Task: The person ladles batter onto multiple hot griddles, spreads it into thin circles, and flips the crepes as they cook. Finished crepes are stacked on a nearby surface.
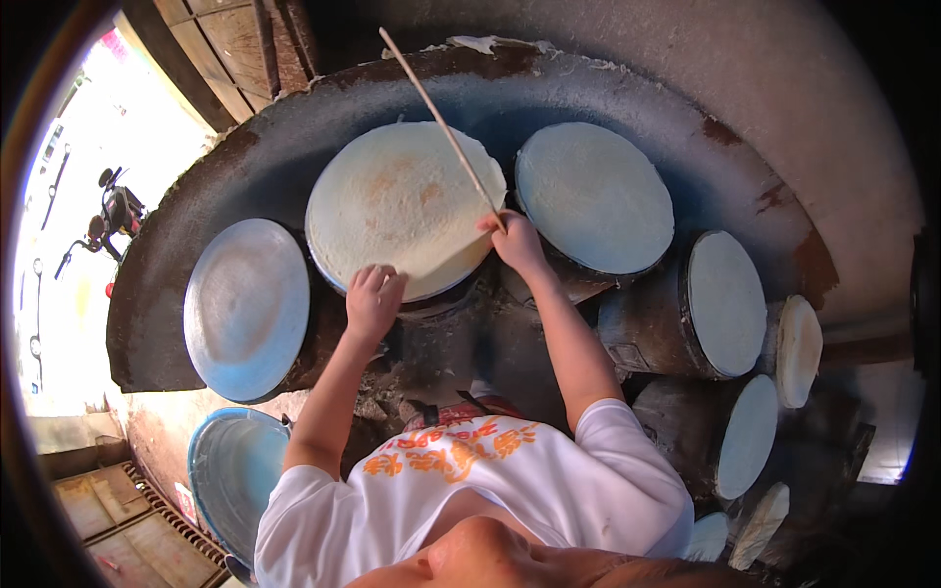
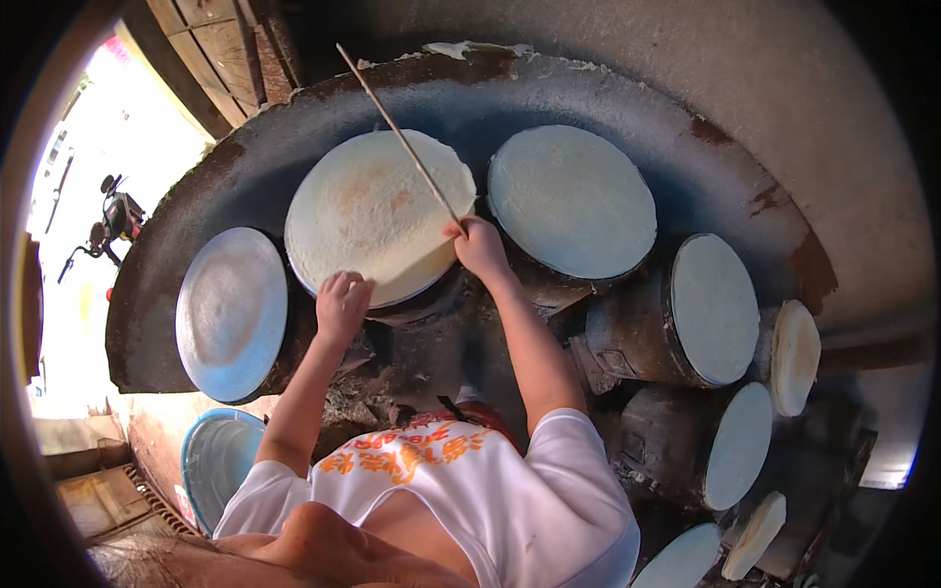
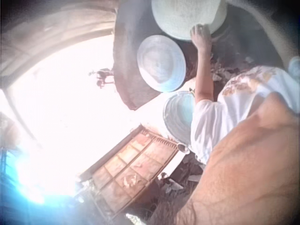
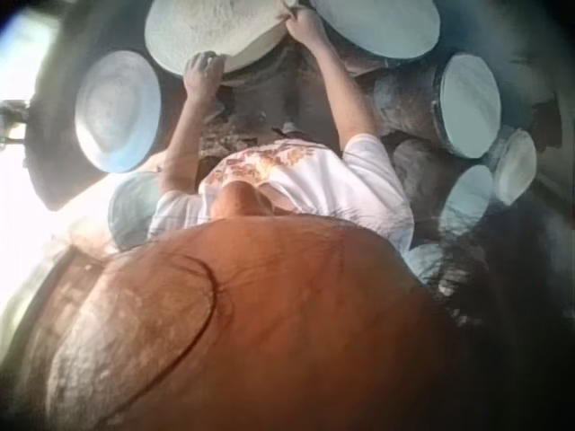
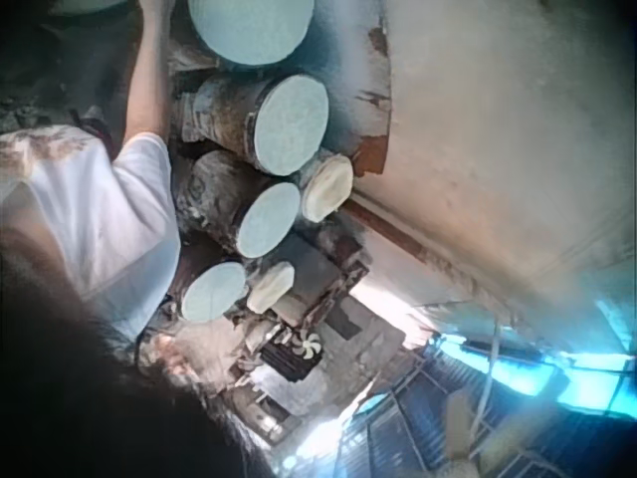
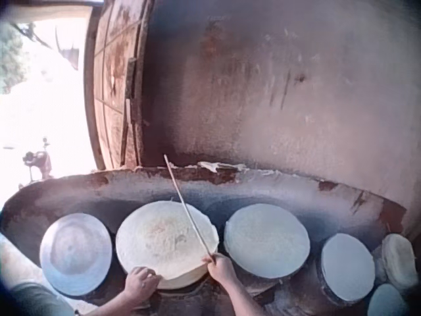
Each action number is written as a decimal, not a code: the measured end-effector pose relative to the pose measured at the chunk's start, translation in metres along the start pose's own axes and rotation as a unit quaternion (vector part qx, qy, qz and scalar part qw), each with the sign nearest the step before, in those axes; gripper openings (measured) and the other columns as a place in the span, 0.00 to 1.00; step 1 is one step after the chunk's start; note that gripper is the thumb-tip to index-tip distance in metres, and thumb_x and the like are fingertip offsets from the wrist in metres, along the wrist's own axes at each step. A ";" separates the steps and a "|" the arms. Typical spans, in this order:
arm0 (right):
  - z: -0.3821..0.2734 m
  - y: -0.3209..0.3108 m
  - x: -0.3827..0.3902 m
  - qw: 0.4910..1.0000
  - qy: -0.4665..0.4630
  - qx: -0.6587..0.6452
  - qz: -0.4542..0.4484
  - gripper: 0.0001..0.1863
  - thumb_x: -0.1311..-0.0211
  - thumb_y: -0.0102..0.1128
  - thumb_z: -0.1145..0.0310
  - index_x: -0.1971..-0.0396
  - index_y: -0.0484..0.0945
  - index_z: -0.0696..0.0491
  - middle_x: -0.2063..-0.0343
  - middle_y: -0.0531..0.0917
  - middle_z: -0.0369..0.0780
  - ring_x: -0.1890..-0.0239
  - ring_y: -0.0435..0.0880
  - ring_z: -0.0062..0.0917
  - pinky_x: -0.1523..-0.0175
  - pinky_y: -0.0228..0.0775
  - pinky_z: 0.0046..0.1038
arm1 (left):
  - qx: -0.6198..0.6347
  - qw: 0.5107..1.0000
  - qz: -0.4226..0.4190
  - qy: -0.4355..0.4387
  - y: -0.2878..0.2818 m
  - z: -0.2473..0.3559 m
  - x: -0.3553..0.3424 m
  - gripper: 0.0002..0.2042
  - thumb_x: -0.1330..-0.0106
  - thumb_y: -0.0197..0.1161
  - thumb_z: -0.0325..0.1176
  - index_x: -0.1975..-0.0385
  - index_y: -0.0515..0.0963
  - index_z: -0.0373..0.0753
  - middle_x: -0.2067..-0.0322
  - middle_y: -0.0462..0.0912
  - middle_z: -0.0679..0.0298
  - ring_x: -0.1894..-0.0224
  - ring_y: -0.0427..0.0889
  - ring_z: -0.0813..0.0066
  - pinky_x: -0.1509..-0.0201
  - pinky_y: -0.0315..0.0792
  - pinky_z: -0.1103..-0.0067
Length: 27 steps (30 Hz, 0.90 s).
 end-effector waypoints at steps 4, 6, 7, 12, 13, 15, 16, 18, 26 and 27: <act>0.031 0.008 0.006 0.995 0.035 -0.077 -0.048 0.11 0.50 0.46 0.80 0.72 0.80 0.58 0.71 0.83 0.46 0.64 0.82 0.36 0.57 0.73 0.31 | -0.053 0.997 -0.054 -0.008 -0.011 0.029 0.005 0.10 0.53 0.58 0.28 0.68 0.76 0.41 0.66 0.76 0.63 0.59 0.75 0.64 0.55 0.67 0.70; 0.033 0.007 -0.001 0.993 0.022 -0.096 -0.064 0.12 0.51 0.46 0.80 0.71 0.80 0.59 0.71 0.82 0.46 0.64 0.82 0.36 0.57 0.73 0.31 | -0.090 0.993 -0.072 -0.037 -0.007 0.014 0.015 0.13 0.54 0.58 0.27 0.66 0.75 0.40 0.64 0.75 0.62 0.58 0.75 0.62 0.53 0.67 0.69; 0.030 0.006 -0.002 0.992 0.014 -0.103 -0.070 0.12 0.51 0.46 0.80 0.71 0.80 0.59 0.71 0.82 0.46 0.64 0.82 0.36 0.57 0.73 0.31 | -0.090 0.992 -0.087 -0.033 -0.010 0.011 0.009 0.13 0.54 0.58 0.28 0.65 0.75 0.40 0.64 0.75 0.63 0.58 0.74 0.62 0.53 0.67 0.69; 0.009 -0.005 0.005 0.978 0.095 -0.174 -0.072 0.11 0.48 0.46 0.80 0.69 0.79 0.59 0.71 0.82 0.45 0.72 0.83 0.32 0.66 0.74 0.29 | -0.021 0.990 -0.137 0.027 -0.015 -0.008 -0.006 0.11 0.56 0.63 0.28 0.70 0.77 0.41 0.66 0.76 0.65 0.62 0.76 0.63 0.57 0.70 0.70; 0.030 -0.007 0.004 0.990 0.037 -0.125 -0.052 0.11 0.46 0.46 0.79 0.68 0.79 0.58 0.71 0.82 0.44 0.74 0.83 0.29 0.70 0.75 0.27 | 0.012 0.991 -0.128 0.025 -0.010 -0.019 0.000 0.10 0.57 0.64 0.27 0.71 0.78 0.41 0.67 0.76 0.65 0.63 0.76 0.64 0.58 0.71 0.70; 0.013 -0.041 0.005 0.983 0.123 -0.124 -0.055 0.11 0.43 0.45 0.78 0.68 0.79 0.57 0.72 0.82 0.41 0.72 0.83 0.25 0.72 0.75 0.25 | 0.042 0.993 -0.104 0.041 -0.010 -0.019 -0.009 0.07 0.56 0.65 0.25 0.75 0.79 0.38 0.71 0.76 0.63 0.66 0.77 0.62 0.63 0.73 0.72; 0.014 -0.056 0.007 0.982 0.142 -0.117 -0.044 0.11 0.43 0.45 0.78 0.67 0.79 0.57 0.73 0.82 0.41 0.71 0.84 0.24 0.73 0.75 0.25 | 0.048 0.992 -0.108 0.037 -0.010 -0.023 -0.013 0.07 0.55 0.65 0.24 0.74 0.78 0.38 0.71 0.76 0.62 0.66 0.76 0.62 0.63 0.73 0.72; 0.016 -0.081 0.008 0.979 0.160 -0.119 -0.041 0.11 0.42 0.43 0.78 0.67 0.77 0.59 0.73 0.82 0.41 0.73 0.83 0.23 0.75 0.74 0.24 | 0.037 0.994 -0.101 0.035 -0.010 -0.019 -0.029 0.06 0.54 0.65 0.24 0.74 0.77 0.37 0.71 0.76 0.61 0.67 0.76 0.61 0.63 0.72 0.71; 0.035 -0.135 -0.023 0.982 0.151 -0.083 -0.083 0.10 0.45 0.45 0.78 0.68 0.78 0.58 0.78 0.81 0.39 0.81 0.78 0.20 0.76 0.69 0.22 | 0.015 0.997 -0.066 -0.019 -0.033 -0.046 -0.098 0.06 0.52 0.66 0.22 0.76 0.76 0.37 0.72 0.77 0.60 0.66 0.76 0.61 0.64 0.71 0.70; 0.041 -0.136 -0.026 0.982 0.127 -0.116 -0.075 0.09 0.42 0.48 0.75 0.68 0.78 0.57 0.79 0.81 0.37 0.83 0.77 0.19 0.75 0.68 0.22 | 0.014 0.997 -0.063 -0.030 -0.038 -0.044 -0.111 0.07 0.52 0.66 0.21 0.76 0.75 0.36 0.72 0.77 0.59 0.67 0.76 0.60 0.64 0.71 0.70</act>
Point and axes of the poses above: each hand's wrist, its own x-axis away from the middle knuckle, its own y-axis out of the palm, z = x × y, the point moved 1 cm from there along -x, towards the middle knuckle
